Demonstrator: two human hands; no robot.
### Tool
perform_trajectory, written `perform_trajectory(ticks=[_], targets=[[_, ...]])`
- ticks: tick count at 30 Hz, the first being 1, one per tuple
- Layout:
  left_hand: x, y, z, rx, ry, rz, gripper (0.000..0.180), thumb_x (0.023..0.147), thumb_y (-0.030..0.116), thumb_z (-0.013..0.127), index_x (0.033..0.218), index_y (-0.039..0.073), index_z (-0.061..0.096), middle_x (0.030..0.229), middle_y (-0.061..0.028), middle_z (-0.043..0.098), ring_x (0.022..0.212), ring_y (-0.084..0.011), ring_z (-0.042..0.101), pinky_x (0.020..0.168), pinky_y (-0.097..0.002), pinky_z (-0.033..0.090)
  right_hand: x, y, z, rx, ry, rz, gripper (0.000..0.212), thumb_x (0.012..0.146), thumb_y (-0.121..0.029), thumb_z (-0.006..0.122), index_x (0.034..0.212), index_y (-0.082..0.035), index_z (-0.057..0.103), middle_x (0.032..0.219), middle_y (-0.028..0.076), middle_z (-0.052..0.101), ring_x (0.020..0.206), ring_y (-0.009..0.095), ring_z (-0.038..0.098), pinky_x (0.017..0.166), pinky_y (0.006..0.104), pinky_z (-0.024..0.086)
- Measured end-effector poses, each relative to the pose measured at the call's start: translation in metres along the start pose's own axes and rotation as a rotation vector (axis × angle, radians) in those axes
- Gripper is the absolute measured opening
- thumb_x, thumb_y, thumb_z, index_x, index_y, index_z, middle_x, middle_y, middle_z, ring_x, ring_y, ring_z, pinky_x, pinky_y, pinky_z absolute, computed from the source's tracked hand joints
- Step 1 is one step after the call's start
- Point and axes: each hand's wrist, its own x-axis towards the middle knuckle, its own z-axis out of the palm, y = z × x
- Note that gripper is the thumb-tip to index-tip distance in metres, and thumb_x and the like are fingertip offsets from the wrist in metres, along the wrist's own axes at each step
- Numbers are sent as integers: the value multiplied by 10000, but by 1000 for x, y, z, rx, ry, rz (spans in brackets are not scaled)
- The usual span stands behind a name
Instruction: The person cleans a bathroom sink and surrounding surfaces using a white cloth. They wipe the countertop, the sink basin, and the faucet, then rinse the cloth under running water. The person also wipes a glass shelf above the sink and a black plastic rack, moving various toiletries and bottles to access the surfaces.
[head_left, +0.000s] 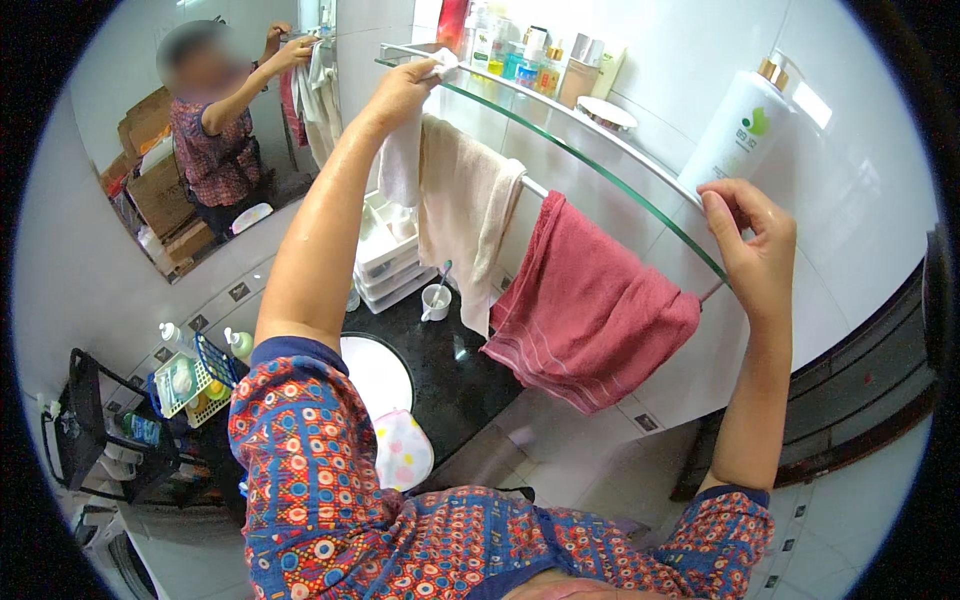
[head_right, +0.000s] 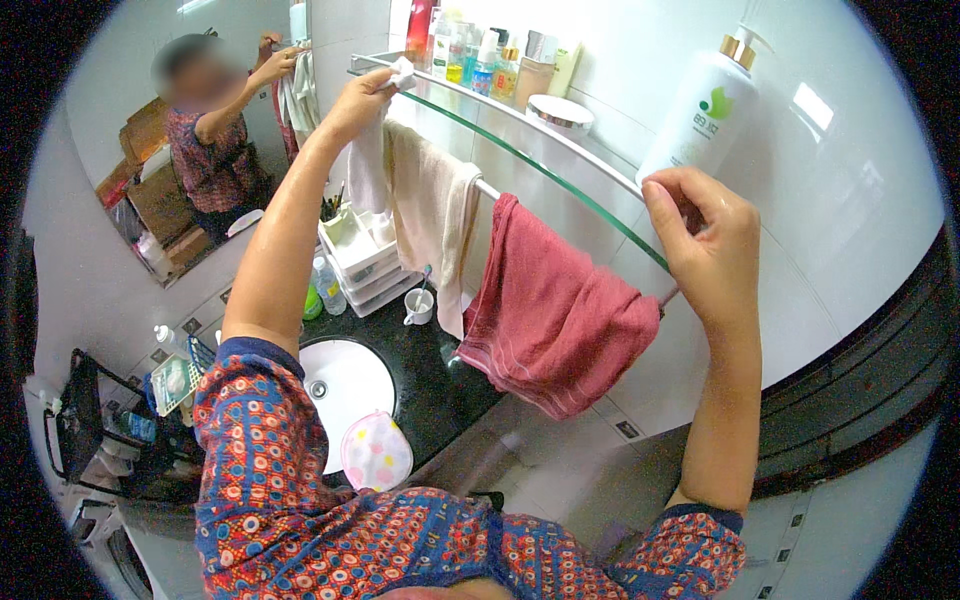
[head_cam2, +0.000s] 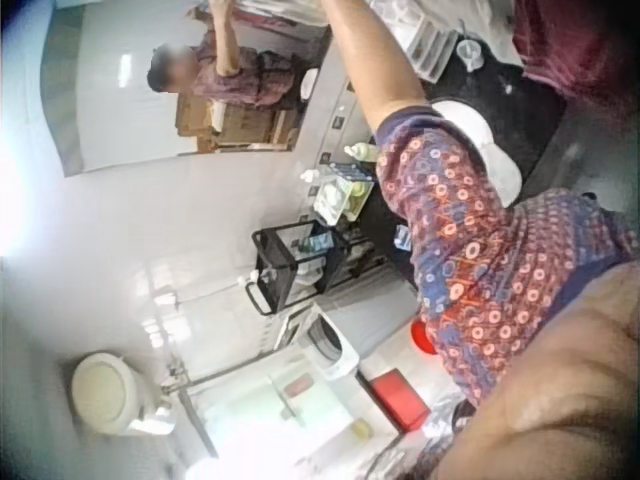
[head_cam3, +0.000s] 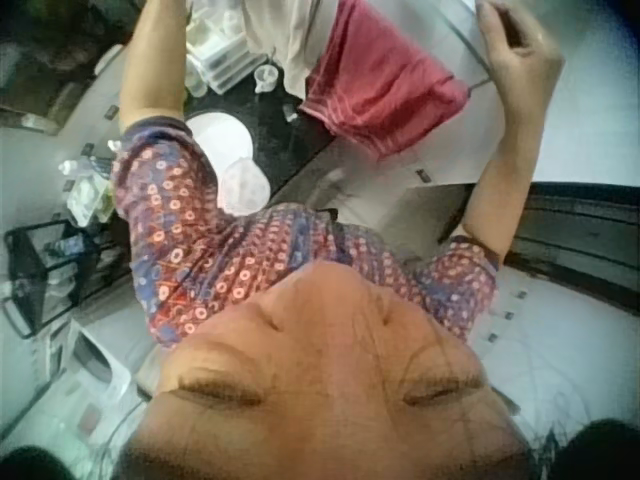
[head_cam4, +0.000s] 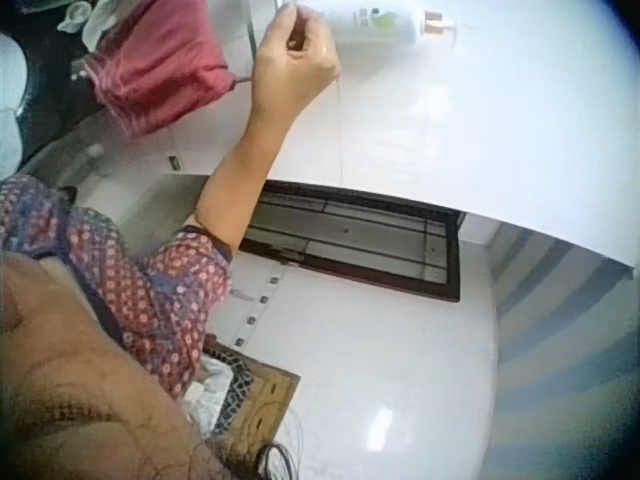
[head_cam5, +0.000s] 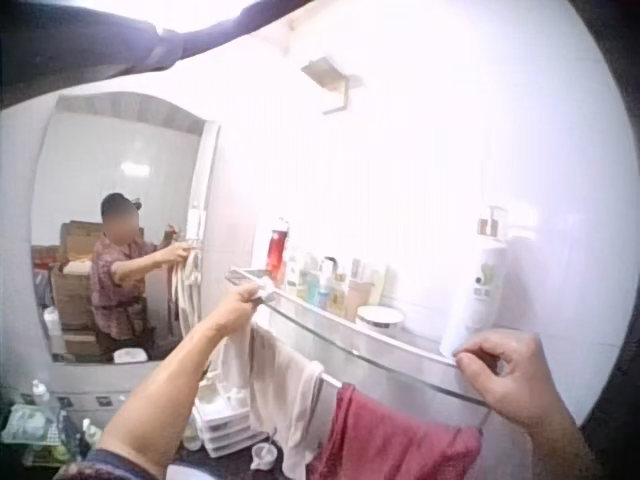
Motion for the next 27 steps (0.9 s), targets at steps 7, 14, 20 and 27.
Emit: perform_trajectory(ticks=[7, 14, 20, 27], targets=[[-58, 78, -16, -462, 9, -137, 248, 939, 173, 570, 1143, 46, 629, 941, -35, 657, 836, -116, 588, 752, -281, 477, 4, 9, 2, -232, 222, -301, 89, 836, -75, 648, 904, -19, 657, 785, 77, 643, 654, 185, 586, 609, 308, 466], [-231, 141, 0, -1110, 234, -381, 176, 935, 215, 595, 1057, 97, 638, 990, -8, 664, 859, -122, 616, 791, -320, 499, -108, -29, 54, 324, -68, -546, 150, 804, -43, 659, 950, -11, 643, 865, 138, 668, 741, 290, 634, 707, 395, 507], [-382, 173, 84, -500, -23, -348, 315, 907, 143, 567, 1199, 24, 562, 1106, -82, 599, 1016, -193, 550, 911, -381, 432, -287, 4, 238, 1432, -814, 803, 290, 983, -182, 471, 1213, -16, 534, 1236, 103, 550, 1072, 162, 562, 884, 313, 472], [-487, 187, 94, -380, -585, 48, 403, 848, 93, 592, 1232, -14, 534, 1230, -199, 540, 1132, -358, 514, 1011, -435, 364, -331, -76, 256, 1992, -817, 1588, 576, 989, -472, 347, 1329, -17, 438, 1261, 190, 555, 1150, 304, 554, 1018, 448, 424]])
